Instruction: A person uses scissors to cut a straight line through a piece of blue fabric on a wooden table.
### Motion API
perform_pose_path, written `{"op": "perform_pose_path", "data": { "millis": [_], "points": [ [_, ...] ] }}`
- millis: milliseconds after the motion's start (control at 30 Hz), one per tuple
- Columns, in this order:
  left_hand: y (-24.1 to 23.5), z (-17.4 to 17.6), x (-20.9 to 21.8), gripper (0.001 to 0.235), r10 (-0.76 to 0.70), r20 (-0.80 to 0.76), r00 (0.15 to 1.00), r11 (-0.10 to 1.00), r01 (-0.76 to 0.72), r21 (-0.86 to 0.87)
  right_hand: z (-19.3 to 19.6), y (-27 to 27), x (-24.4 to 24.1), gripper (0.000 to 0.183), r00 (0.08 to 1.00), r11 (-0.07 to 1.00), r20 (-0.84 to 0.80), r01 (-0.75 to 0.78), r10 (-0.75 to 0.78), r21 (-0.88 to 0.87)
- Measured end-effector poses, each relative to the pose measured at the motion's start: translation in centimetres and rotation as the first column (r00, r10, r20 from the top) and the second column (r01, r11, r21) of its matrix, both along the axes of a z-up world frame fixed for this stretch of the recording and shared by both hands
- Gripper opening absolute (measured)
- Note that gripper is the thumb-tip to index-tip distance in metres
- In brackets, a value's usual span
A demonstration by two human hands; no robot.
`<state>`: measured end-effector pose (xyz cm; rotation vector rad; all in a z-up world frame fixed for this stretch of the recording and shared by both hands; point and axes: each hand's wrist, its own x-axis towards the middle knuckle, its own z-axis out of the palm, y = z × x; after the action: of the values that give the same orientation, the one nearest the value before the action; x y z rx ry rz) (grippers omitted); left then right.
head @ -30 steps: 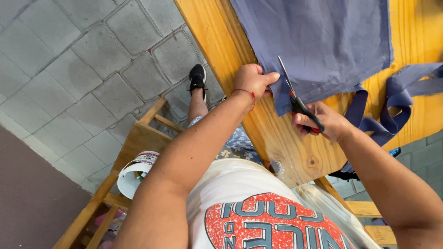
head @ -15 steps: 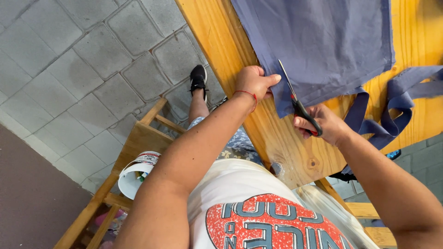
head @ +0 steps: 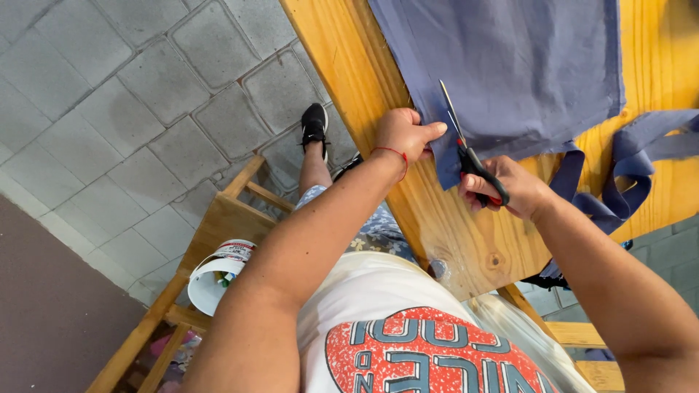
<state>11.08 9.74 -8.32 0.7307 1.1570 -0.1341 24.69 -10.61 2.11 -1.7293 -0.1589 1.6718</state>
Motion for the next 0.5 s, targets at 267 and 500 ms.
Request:
{"op": "perform_pose_path", "data": {
  "millis": [267,500],
  "points": [
    [0.0,-0.5,-0.2,0.067,-0.010,-0.006,1.000,1.000,0.010,-0.015,0.7,1.4,-0.2,0.045,1.000,1.000,0.008,0.004,-0.004,-0.003],
    [0.0,-0.1,-0.1,0.061,-0.003,-0.012,1.000,1.000,0.003,-0.020,-0.5,0.6,-0.6,0.042,0.999,0.999,0.036,0.040,-0.039,-0.018]
  ]
}}
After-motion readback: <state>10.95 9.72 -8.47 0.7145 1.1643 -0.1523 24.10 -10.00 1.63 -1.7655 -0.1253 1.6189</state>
